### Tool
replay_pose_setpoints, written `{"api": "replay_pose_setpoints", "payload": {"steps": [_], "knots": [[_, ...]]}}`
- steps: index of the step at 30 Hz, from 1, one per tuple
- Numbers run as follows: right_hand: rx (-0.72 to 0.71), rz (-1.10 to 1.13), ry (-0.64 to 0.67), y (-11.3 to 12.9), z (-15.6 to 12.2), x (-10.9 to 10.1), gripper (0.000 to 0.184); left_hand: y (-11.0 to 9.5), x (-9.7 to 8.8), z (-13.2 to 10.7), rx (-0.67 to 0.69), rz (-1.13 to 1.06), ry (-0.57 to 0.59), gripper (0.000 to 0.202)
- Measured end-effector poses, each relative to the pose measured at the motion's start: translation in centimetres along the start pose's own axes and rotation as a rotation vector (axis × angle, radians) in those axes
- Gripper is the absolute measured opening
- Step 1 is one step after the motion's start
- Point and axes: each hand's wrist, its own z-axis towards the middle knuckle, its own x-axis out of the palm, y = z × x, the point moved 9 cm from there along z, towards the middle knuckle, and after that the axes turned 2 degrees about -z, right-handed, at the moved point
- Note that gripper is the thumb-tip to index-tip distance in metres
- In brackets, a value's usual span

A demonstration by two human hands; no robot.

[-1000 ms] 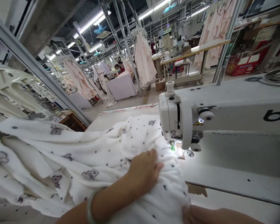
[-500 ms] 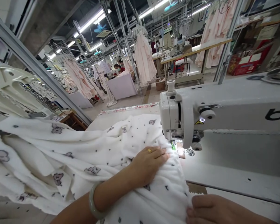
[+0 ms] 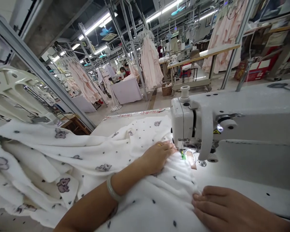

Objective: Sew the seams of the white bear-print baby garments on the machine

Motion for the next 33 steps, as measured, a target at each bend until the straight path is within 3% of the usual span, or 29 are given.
{"api": "replay_pose_setpoints", "payload": {"steps": [5,9,11,14,18,21,24,26,29,33], "knots": [[-0.124,-0.108,-0.006,0.4,1.4,-1.6,0.045,0.8,0.0,0.3,-0.036,0.021,-0.02,0.052],[-0.09,-0.088,-0.006,-0.6,2.1,-2.4,0.048,0.5,-1.1,0.6,-0.07,0.066,0.004,0.041],[-0.076,-0.071,-0.017,-0.8,2.1,-2.3,0.047,-0.2,-2.4,0.0,-0.153,0.125,-0.051,0.03],[-0.078,-0.096,-0.045,-0.7,1.8,-2.1,0.048,-1.3,-3.9,-2.1,-0.405,0.184,-0.118,0.023],[-0.129,-0.267,-0.059,0.1,1.1,-2.1,0.049,-2.2,-1.9,-4.9,-0.628,0.065,0.114,0.037],[-0.162,-0.366,-0.031,0.5,0.4,-1.9,0.049,-2.0,-1.5,-5.7,-0.648,0.028,0.151,0.038],[-0.172,-0.314,0.008,0.5,0.2,-1.2,0.05,-1.5,-1.9,-5.6,-0.603,0.039,0.09,0.031],[-0.127,-0.216,0.019,0.0,0.6,-0.9,0.05,-1.7,-2.3,-5.2,-0.485,0.036,-0.008,0.016],[-0.066,-0.135,-0.004,-0.6,1.5,-1.1,0.051,-3.1,-2.5,-4.7,-0.206,0.026,-0.169,0.033],[-0.102,-0.12,-0.012,-0.7,1.9,-1.4,0.051,-3.8,-0.9,-4.5,0.031,0.004,-0.145,0.037]]}}
